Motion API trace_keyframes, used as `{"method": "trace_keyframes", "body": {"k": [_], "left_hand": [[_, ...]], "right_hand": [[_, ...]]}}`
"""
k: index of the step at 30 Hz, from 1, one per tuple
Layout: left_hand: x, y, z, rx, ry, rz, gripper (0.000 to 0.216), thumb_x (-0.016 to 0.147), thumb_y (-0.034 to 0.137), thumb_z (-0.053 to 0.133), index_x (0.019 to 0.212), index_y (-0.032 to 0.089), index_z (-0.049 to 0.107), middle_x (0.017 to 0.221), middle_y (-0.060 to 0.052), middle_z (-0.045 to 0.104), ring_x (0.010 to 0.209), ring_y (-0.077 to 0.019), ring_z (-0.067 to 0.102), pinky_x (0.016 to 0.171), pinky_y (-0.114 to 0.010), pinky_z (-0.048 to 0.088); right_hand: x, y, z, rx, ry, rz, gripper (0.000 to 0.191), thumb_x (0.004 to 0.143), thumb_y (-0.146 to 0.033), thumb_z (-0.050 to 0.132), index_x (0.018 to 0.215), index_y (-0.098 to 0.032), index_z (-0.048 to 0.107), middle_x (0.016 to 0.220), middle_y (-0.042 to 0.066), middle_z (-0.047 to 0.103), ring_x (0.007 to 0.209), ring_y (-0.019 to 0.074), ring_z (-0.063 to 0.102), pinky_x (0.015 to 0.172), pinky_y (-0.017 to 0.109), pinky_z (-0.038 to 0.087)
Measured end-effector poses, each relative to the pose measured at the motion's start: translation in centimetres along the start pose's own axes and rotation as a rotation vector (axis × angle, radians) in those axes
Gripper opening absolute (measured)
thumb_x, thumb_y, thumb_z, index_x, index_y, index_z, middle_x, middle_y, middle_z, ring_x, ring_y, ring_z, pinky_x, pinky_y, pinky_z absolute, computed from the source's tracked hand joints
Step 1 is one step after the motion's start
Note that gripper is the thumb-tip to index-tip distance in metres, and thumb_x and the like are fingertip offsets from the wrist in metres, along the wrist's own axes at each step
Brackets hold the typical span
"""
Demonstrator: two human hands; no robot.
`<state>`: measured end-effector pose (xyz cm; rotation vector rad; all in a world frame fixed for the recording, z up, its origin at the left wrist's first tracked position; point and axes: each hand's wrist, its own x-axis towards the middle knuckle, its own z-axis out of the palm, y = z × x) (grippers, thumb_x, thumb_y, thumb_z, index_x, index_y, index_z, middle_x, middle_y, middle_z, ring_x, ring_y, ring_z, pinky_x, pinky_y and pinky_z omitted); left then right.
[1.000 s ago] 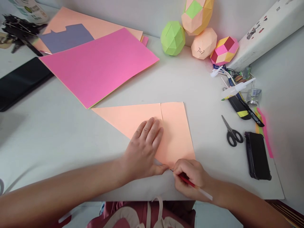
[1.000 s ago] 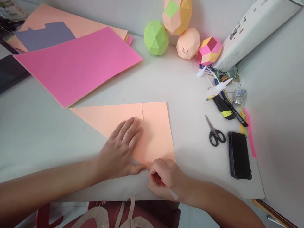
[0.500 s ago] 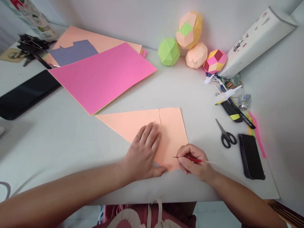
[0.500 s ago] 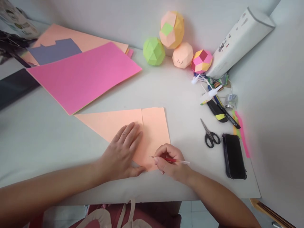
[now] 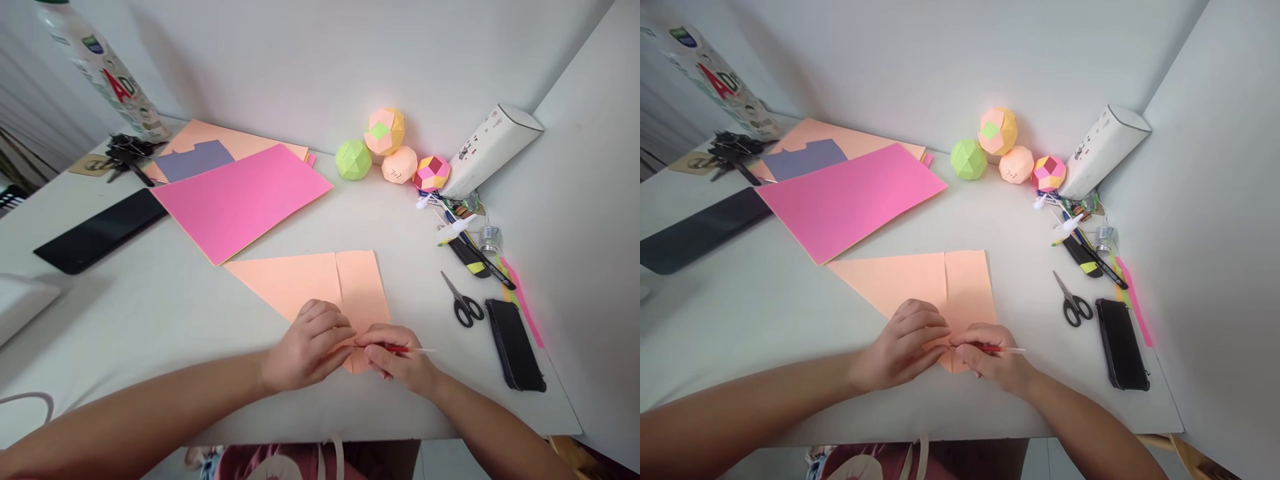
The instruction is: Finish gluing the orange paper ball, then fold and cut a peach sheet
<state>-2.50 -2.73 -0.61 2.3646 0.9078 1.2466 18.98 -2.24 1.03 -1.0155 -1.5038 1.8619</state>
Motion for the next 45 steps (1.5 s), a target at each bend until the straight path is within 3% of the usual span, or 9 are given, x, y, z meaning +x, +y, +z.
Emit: {"method": "trace_keyframes", "body": {"k": [6,12,21,24,29,38,45], "left_hand": [[0.0,0.2,0.1,0.072,0.021,0.151,0.027,0.085,0.009,0.057,0.111,0.016,0.055,0.086,-0.006,0.065,0.08,-0.0184,0.054,0.069,-0.035,0.045],[0.2,0.4,0.0,0.121,0.02,0.187,0.008,0.086,0.012,0.055,0.094,0.016,0.056,0.078,-0.004,0.064,0.075,-0.0165,0.052,0.066,-0.032,0.044],[0.3,0.5,-0.2,0.066,0.094,0.037,0.016,0.078,0.006,0.049,0.085,0.02,0.049,0.074,-0.002,0.055,0.071,-0.0161,0.049,0.063,-0.031,0.044],[0.2,0.4,-0.2,0.035,0.077,0.084,0.019,0.077,0.007,0.049,0.091,0.021,0.051,0.076,-0.002,0.056,0.071,-0.0173,0.052,0.062,-0.033,0.043],[0.0,0.1,-0.2,-0.02,-0.041,0.281,0.031,0.082,0.009,0.049,0.112,0.014,0.052,0.085,-0.007,0.063,0.08,-0.0194,0.054,0.069,-0.036,0.044],[-0.1,0.3,-0.3,-0.023,-0.06,0.388,0.015,0.084,0.01,0.051,0.096,0.014,0.059,0.083,-0.006,0.06,0.081,-0.0192,0.053,0.07,-0.034,0.042],[-0.2,0.5,-0.2,-0.032,-0.033,0.315,0.018,0.073,0.006,0.047,0.087,0.017,0.052,0.072,-0.004,0.055,0.071,-0.0188,0.05,0.062,-0.034,0.04]], "right_hand": [[0.4,-0.5,0.4,-0.099,-0.064,0.041,0.02,0.086,-0.035,0.064,0.084,-0.017,0.072,0.072,0.0,0.056,0.051,0.0062,0.047,0.044,0.019,0.039],[0.7,-0.8,0.8,-0.196,-0.117,0.032,0.021,0.085,-0.035,0.065,0.081,-0.015,0.072,0.073,0.002,0.059,0.066,0.0113,0.054,0.059,0.023,0.044],[0.5,-1.1,0.9,-0.192,-0.127,0.076,0.026,0.084,-0.04,0.065,0.084,-0.014,0.071,0.076,0.002,0.057,0.067,0.0117,0.052,0.059,0.024,0.042],[0.5,-0.8,0.9,-0.199,-0.107,0.07,0.026,0.083,-0.04,0.066,0.082,-0.014,0.071,0.074,0.001,0.057,0.065,0.0113,0.052,0.058,0.024,0.042],[0.5,-0.3,0.9,-0.223,-0.132,0.037,0.026,0.081,-0.04,0.068,0.075,-0.015,0.071,0.067,-0.001,0.054,0.06,0.0102,0.049,0.054,0.022,0.04],[0.4,0.0,0.7,-0.218,-0.162,0.025,0.021,0.07,-0.035,0.078,0.076,-0.015,0.076,0.065,0.002,0.063,0.059,0.0117,0.056,0.054,0.023,0.044],[0.4,0.0,0.3,-0.253,-0.142,0.037,0.025,0.071,-0.041,0.077,0.079,-0.016,0.076,0.071,0.003,0.066,0.06,0.0132,0.058,0.054,0.025,0.046]]}}
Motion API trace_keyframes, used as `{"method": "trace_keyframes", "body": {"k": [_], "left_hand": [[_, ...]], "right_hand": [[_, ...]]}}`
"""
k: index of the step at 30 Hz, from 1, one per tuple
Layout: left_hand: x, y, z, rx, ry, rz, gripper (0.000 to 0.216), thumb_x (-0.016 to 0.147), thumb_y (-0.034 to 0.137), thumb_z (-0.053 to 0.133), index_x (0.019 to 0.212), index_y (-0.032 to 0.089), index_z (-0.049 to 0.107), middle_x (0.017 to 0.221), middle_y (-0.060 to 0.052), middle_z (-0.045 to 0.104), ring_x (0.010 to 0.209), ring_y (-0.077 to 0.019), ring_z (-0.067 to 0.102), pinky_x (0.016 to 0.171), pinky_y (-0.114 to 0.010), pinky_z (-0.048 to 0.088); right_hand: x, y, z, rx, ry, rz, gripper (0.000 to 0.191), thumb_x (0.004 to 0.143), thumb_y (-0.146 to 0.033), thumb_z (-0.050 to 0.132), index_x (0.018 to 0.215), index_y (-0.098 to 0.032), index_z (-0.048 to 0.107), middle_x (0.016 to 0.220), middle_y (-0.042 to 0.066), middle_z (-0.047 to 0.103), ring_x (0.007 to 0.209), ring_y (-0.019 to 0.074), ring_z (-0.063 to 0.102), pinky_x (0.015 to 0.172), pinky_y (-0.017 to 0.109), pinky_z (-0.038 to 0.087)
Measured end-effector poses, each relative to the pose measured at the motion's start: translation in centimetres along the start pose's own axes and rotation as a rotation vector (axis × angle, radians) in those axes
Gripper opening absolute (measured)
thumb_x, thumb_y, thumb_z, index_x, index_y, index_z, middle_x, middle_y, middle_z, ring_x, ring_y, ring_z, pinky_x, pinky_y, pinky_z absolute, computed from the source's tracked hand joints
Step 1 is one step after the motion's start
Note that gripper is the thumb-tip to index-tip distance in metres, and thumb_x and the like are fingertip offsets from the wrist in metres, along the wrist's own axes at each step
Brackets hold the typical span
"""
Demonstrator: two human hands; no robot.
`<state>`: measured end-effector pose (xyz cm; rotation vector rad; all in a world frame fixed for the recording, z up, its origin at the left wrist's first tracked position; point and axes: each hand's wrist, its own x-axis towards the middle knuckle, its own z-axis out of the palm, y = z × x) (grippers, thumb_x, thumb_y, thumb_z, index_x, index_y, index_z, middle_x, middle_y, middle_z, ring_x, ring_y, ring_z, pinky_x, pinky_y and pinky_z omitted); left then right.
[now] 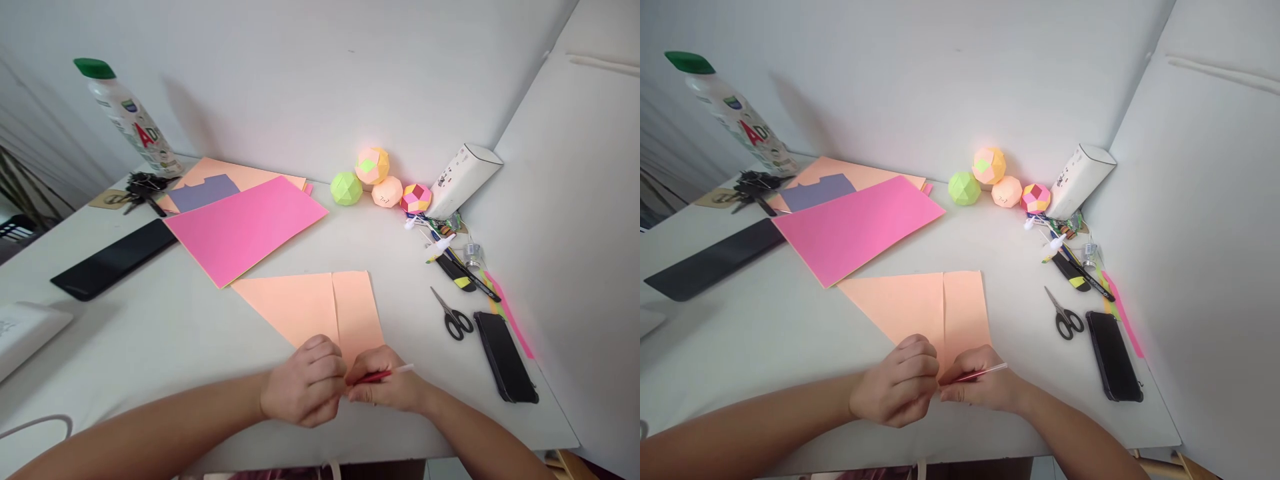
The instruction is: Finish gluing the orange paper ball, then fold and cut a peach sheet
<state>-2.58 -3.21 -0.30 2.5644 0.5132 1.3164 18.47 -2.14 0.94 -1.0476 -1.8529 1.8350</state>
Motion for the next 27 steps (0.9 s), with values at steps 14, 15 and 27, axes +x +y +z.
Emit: {"method": "trace_keyframes", "body": {"k": [14,15,27], "left_hand": [[-0.1,-0.1,0.0,0.019,-0.081,0.045,0.015,0.08,0.009,0.05,0.092,0.015,0.055,0.077,-0.006,0.06,0.078,-0.0197,0.053,0.067,-0.035,0.043],[-0.1,-0.1,0.1,0.025,-0.066,0.049,0.015,0.078,0.008,0.05,0.091,0.015,0.055,0.076,-0.006,0.059,0.076,-0.0195,0.052,0.066,-0.035,0.042],[-0.8,-4.6,-3.5,0.319,0.141,-0.479,0.016,0.088,0.012,0.044,0.075,0.021,0.048,0.069,-0.001,0.057,0.07,-0.0167,0.055,0.068,-0.033,0.045]], "right_hand": [[0.0,-0.3,0.4,0.04,-0.011,0.044,0.025,0.07,-0.037,0.077,0.076,-0.014,0.074,0.065,0.0,0.06,0.055,0.0101,0.054,0.05,0.022,0.044],[0.0,-0.3,0.3,0.062,-0.01,0.056,0.025,0.071,-0.038,0.077,0.076,-0.014,0.074,0.066,0.0,0.06,0.052,0.009,0.053,0.047,0.021,0.043],[0.1,0.5,-4.6,0.197,0.682,-0.191,0.036,0.091,-0.053,0.048,0.087,-0.018,0.057,0.056,-0.002,0.058,0.044,0.0109,0.049,0.042,0.024,0.038]]}}
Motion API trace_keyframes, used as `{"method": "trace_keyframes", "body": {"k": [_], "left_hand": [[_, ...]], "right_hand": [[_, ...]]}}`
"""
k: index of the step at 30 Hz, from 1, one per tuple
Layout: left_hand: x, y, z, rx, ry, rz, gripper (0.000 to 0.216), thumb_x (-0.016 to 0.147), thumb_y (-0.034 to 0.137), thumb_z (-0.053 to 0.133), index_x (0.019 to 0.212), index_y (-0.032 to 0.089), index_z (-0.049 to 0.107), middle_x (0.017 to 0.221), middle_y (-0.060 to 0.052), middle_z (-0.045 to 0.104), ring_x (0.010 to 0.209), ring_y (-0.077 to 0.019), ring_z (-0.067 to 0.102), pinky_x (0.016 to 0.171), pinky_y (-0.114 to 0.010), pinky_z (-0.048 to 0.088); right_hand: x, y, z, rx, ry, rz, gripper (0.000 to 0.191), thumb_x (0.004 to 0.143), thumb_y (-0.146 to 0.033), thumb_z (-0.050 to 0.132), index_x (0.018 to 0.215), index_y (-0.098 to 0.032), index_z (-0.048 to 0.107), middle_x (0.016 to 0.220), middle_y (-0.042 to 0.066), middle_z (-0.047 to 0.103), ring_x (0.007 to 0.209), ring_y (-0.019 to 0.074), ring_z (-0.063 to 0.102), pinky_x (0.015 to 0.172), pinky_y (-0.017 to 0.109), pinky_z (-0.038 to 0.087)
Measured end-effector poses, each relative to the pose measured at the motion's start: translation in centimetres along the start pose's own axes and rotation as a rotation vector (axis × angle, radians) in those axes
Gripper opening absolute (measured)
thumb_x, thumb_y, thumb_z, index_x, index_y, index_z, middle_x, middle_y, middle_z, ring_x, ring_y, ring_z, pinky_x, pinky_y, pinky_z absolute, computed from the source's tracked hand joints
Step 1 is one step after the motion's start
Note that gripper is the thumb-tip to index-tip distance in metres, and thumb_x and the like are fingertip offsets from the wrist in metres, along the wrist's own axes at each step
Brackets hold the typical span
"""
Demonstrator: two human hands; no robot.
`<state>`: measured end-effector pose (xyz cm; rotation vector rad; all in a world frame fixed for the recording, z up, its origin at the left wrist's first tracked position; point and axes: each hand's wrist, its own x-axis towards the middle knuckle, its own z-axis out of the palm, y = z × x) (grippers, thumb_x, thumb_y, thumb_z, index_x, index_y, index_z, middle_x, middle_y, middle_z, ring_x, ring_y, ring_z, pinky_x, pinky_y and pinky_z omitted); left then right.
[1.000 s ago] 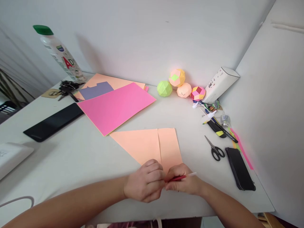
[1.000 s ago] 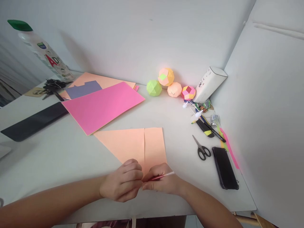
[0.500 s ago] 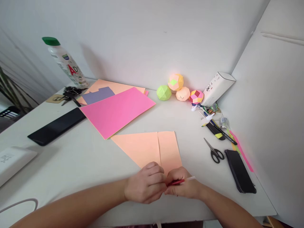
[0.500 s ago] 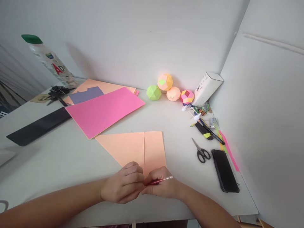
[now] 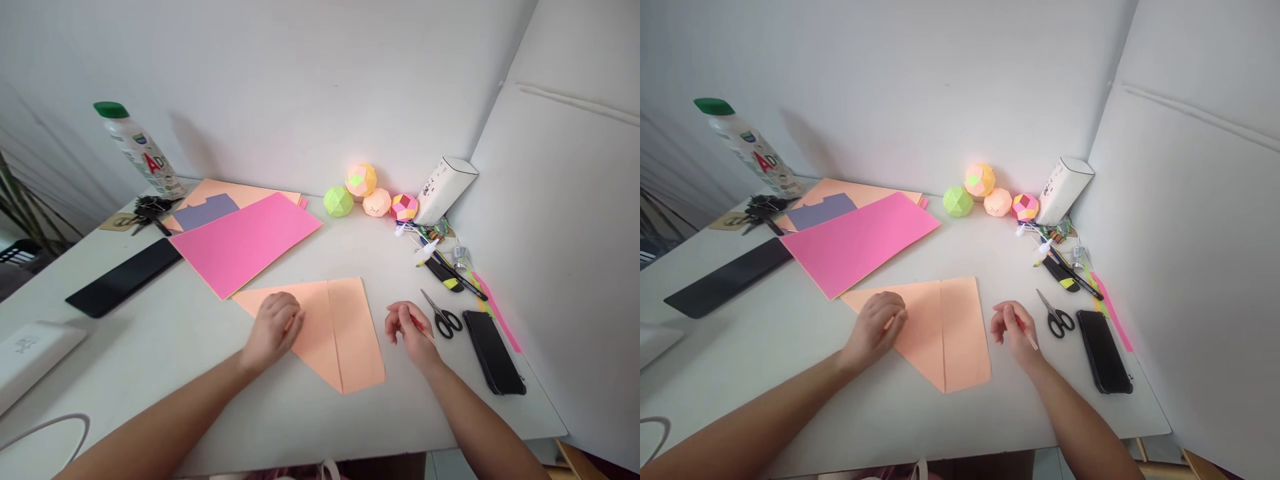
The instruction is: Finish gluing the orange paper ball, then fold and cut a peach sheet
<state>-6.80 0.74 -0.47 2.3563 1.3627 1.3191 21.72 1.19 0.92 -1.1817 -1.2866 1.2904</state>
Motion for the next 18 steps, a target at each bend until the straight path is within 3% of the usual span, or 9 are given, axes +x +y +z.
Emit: {"method": "trace_keyframes", "body": {"k": [4,9,13,15,18], "left_hand": [[0.3,-1.6,-0.8,0.091,0.087,-0.148,0.016,0.088,0.012,0.04,0.082,0.019,0.053,0.078,-0.005,0.061,0.074,-0.0187,0.058,0.065,-0.034,0.047],[0.5,-2.8,-2.0,0.221,0.096,-0.351,0.022,0.086,0.016,0.04,0.101,0.018,0.056,0.092,-0.009,0.066,0.086,-0.0244,0.063,0.063,-0.036,0.052],[0.2,-3.4,-2.2,0.22,-0.025,-0.208,0.021,0.088,0.023,0.043,0.097,0.02,0.061,0.096,-0.009,0.068,0.089,-0.0236,0.065,0.073,-0.039,0.056],[-0.4,-3.3,-1.6,0.241,-0.136,-0.074,0.026,0.088,0.023,0.043,0.107,0.019,0.061,0.112,-0.012,0.066,0.103,-0.0262,0.063,0.083,-0.043,0.055],[-1.5,-2.8,-0.3,0.323,-0.315,0.038,0.04,0.088,0.029,0.048,0.125,0.016,0.053,0.139,-0.016,0.05,0.131,-0.0338,0.043,0.102,-0.053,0.044]], "right_hand": [[1.2,-0.1,-1.2,-0.044,0.139,-0.071,0.028,0.089,-0.047,0.053,0.092,-0.019,0.056,0.06,-0.003,0.056,0.048,0.0109,0.048,0.043,0.023,0.036],[1.0,-0.1,-1.1,-0.072,0.168,-0.075,0.024,0.086,-0.041,0.06,0.093,-0.018,0.059,0.063,-0.002,0.055,0.053,0.0115,0.049,0.046,0.024,0.038],[0.9,0.3,-1.0,-0.13,0.141,-0.046,0.03,0.086,-0.044,0.061,0.095,-0.016,0.062,0.061,-0.001,0.055,0.054,0.0128,0.048,0.05,0.027,0.041],[0.9,0.4,-1.2,-0.194,0.134,-0.026,0.033,0.086,-0.047,0.059,0.097,-0.016,0.063,0.063,0.001,0.057,0.055,0.0135,0.047,0.054,0.029,0.042],[1.2,0.6,-1.5,-0.268,0.112,0.009,0.035,0.088,-0.051,0.055,0.084,-0.017,0.063,0.064,0.002,0.057,0.057,0.0146,0.047,0.057,0.03,0.042]]}}
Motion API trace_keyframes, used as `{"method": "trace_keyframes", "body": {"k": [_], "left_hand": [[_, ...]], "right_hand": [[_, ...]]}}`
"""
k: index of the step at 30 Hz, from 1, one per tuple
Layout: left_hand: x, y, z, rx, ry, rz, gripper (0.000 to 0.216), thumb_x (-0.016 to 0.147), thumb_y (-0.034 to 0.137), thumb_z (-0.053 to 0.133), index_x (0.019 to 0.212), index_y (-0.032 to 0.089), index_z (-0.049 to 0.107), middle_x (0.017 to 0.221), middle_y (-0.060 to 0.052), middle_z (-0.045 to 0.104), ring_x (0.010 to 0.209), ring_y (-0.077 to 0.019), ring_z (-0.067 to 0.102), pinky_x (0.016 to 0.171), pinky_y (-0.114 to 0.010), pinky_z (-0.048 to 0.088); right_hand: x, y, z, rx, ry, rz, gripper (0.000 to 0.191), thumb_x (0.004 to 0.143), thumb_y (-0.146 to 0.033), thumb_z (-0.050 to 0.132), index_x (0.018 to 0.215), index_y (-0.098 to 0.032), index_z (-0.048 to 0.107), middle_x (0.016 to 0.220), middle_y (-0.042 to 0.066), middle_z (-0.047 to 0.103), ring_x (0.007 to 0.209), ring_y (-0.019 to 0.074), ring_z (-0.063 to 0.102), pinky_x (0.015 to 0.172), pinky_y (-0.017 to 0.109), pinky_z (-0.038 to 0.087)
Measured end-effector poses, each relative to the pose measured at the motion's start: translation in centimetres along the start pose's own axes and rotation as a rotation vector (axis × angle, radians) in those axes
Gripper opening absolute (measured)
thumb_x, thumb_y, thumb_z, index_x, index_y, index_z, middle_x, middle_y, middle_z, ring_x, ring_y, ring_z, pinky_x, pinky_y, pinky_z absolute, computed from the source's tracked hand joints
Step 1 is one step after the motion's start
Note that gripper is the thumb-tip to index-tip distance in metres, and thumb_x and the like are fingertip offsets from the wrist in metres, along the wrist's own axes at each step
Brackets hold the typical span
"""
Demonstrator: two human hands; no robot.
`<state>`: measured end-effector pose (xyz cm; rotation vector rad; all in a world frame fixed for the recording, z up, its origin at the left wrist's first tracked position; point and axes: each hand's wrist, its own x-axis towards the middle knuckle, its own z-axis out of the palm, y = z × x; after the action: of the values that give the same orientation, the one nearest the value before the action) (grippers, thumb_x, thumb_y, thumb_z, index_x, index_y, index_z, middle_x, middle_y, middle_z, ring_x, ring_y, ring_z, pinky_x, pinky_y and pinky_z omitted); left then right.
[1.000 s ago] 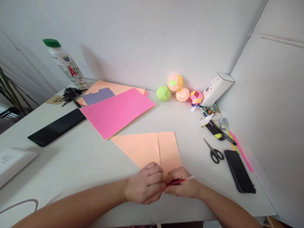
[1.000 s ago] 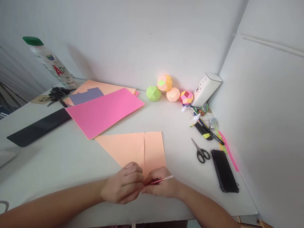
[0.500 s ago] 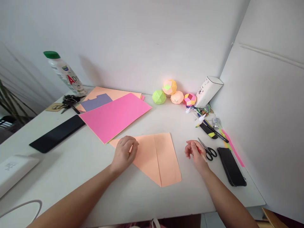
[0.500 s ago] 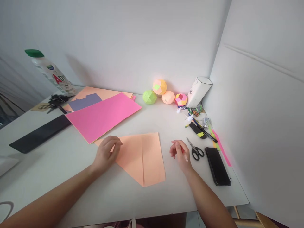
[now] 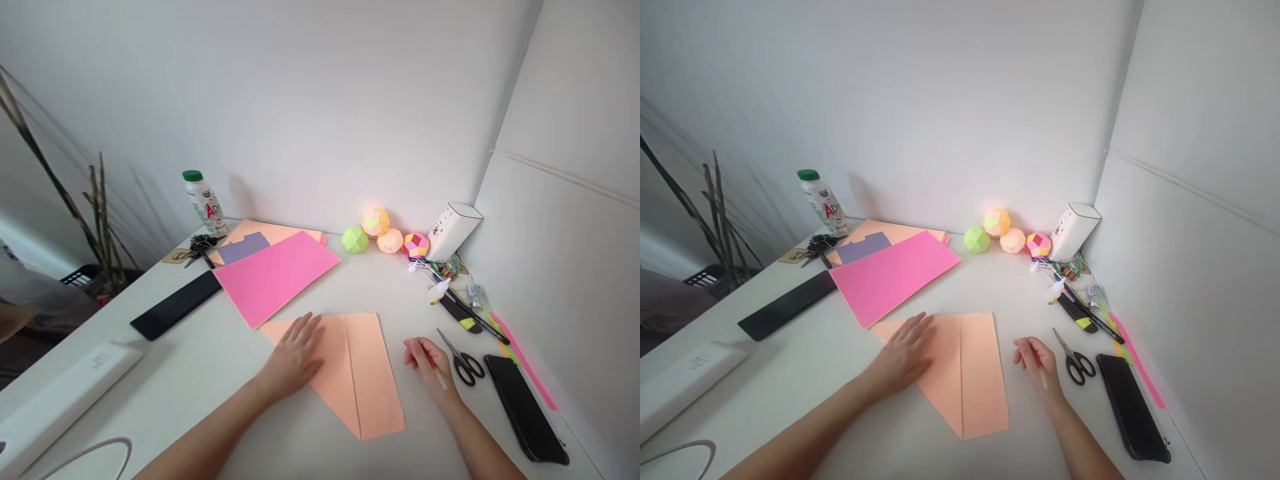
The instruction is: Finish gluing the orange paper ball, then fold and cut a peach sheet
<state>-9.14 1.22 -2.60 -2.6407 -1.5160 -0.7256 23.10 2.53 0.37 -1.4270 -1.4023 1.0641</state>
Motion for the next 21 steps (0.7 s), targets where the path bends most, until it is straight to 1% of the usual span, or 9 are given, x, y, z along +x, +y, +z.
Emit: {"method": "trace_keyframes", "body": {"k": [2,5,7,15,19,21], "left_hand": [[-0.31,0.55,0.69,0.028,-0.082,0.035,0.043,0.089,0.03,0.047,0.129,0.013,0.051,0.144,-0.016,0.045,0.135,-0.034,0.038,0.106,-0.053,0.04],[-0.47,0.9,1.01,0.036,-0.119,0.028,0.043,0.09,0.03,0.046,0.13,0.013,0.05,0.145,-0.015,0.044,0.135,-0.0332,0.038,0.108,-0.051,0.039],[-0.42,0.88,0.89,0.025,-0.112,0.024,0.043,0.09,0.03,0.047,0.129,0.014,0.051,0.144,-0.015,0.045,0.134,-0.0331,0.039,0.107,-0.051,0.04],[-0.14,0.92,0.33,-0.009,-0.069,0.021,0.038,0.086,0.03,0.053,0.121,0.016,0.055,0.138,-0.015,0.051,0.129,-0.0342,0.046,0.101,-0.051,0.046],[-0.28,0.91,0.51,-0.032,-0.032,0.02,0.036,0.087,0.029,0.052,0.12,0.017,0.055,0.138,-0.014,0.051,0.129,-0.034,0.045,0.1,-0.052,0.046],[-0.39,0.84,0.65,-0.038,-0.04,0.016,0.036,0.087,0.029,0.052,0.12,0.018,0.055,0.138,-0.014,0.051,0.13,-0.0337,0.044,0.101,-0.052,0.045]], "right_hand": [[0.19,0.03,-0.1,-0.029,-0.01,0.007,0.038,0.088,-0.052,0.052,0.076,-0.017,0.061,0.065,0.003,0.058,0.058,0.0147,0.047,0.057,0.029,0.042],[0.39,0.08,-0.1,-0.045,-0.01,-0.006,0.036,0.087,-0.053,0.055,0.085,-0.017,0.063,0.069,0.003,0.059,0.056,0.0142,0.048,0.055,0.029,0.042],[0.47,0.2,-0.06,-0.053,-0.019,-0.008,0.037,0.086,-0.053,0.057,0.091,-0.017,0.063,0.07,0.003,0.061,0.056,0.0139,0.048,0.054,0.028,0.042],[0.74,0.59,-0.21,-0.093,-0.067,0.032,0.04,0.086,-0.055,0.055,0.089,-0.016,0.063,0.069,0.003,0.061,0.056,0.0141,0.049,0.055,0.029,0.043],[0.76,0.26,-0.22,-0.107,-0.085,0.039,0.041,0.085,-0.057,0.055,0.088,-0.016,0.063,0.067,0.002,0.06,0.055,0.0137,0.049,0.055,0.028,0.042],[0.75,0.16,-0.16,-0.104,-0.084,0.045,0.043,0.083,-0.059,0.056,0.087,-0.017,0.063,0.066,0.002,0.059,0.055,0.0134,0.048,0.055,0.028,0.042]]}}
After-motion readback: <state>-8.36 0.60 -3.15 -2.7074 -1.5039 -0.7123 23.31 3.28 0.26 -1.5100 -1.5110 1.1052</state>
